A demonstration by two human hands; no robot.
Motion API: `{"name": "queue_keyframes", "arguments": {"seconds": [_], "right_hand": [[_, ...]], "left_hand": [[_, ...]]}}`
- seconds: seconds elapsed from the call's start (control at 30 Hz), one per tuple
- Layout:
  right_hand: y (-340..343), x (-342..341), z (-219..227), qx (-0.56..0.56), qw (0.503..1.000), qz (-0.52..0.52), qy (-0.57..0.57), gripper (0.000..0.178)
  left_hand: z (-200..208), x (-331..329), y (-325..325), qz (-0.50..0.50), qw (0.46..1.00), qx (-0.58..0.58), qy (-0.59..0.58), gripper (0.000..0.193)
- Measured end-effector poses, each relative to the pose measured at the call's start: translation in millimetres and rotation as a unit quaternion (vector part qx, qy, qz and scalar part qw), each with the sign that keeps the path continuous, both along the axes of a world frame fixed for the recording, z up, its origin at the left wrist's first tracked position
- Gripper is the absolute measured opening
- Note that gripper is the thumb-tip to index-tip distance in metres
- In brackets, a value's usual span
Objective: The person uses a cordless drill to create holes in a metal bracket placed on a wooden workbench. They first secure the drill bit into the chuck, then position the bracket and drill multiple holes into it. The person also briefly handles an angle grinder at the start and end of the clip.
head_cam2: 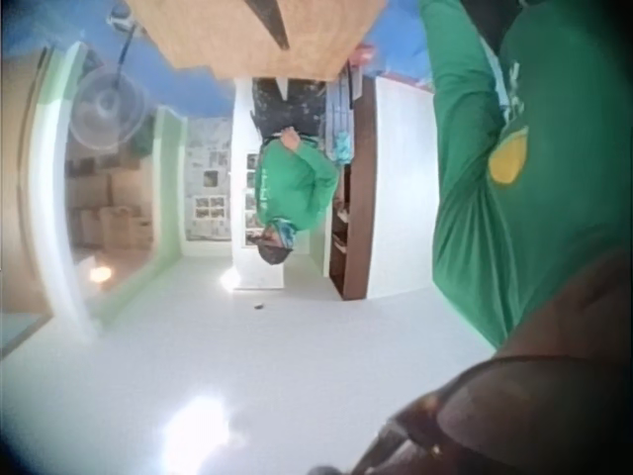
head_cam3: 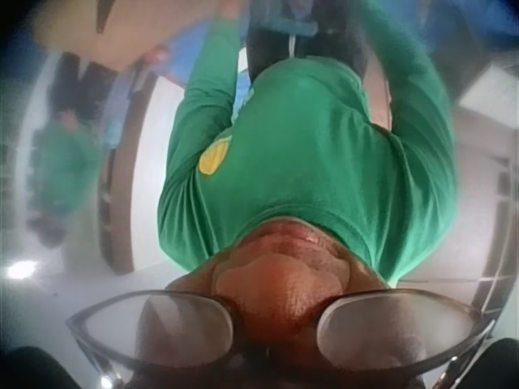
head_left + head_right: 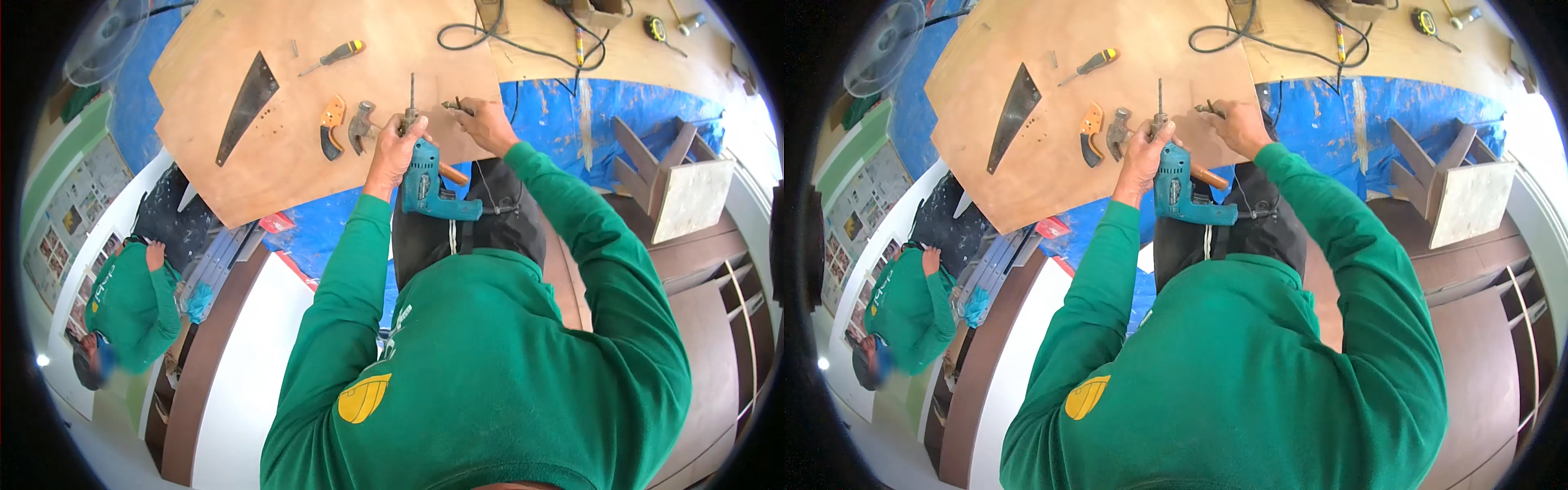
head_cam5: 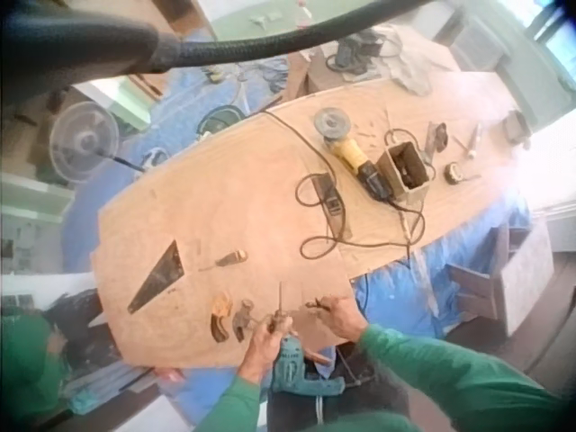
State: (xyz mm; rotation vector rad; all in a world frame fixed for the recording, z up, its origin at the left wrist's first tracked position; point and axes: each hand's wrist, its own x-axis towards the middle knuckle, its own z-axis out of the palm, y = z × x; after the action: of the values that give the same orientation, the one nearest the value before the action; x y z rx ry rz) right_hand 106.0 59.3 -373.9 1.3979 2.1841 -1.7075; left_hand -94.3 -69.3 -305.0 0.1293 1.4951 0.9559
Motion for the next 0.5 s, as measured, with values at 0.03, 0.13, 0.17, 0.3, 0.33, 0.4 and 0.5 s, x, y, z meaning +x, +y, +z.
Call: {"name": "queue_keyframes", "arguments": {"seconds": [0.03, 0.13, 0.17, 0.3, 0.33, 0.4, 0.5], "right_hand": [[-1.6, -5.2, -2.1, -0.001, 1.0, -0.023, -0.009, 0.031], [11.2, -17.7, -4.5, 0.07, 0.996, -0.009, -0.062, 0.033], [18.0, -22.3, -4.8, 0.108, 0.991, 0.007, -0.085, 0.033], [47.8, -70.8, 35.8, 0.109, 0.992, -0.06, 0.005, 0.032], [57.1, -84.1, 45.1, 0.075, 0.996, -0.047, -0.029, 0.031], [67.4, -106.1, 44.4, -0.113, 0.988, -0.097, 0.032, 0.033], [79.4, -115.2, 18.3, 0.024, 0.948, -0.294, 0.123, 0.035]], "left_hand": [[1.7, -1.8, 5.2, 0.013, 1.0, 0.009, 0.015, 0.039], [-6.1, -15.3, 23.4, 0.035, 0.999, 0.012, 0.023, 0.037], [-7.4, -20.5, 29.2, 0.0, 0.997, 0.018, 0.074, 0.037], [-1.3, -22.3, 52.2, -0.084, 0.982, 0.018, 0.17, 0.035], [-8.1, -21.6, 55.8, -0.093, 0.978, 0.024, 0.184, 0.034], [-34.6, -23.1, 61.3, -0.13, 0.971, 0.028, 0.199, 0.027], [-42.2, -13.8, 74.5, -0.098, 0.985, 0.053, 0.135, 0.026]]}}
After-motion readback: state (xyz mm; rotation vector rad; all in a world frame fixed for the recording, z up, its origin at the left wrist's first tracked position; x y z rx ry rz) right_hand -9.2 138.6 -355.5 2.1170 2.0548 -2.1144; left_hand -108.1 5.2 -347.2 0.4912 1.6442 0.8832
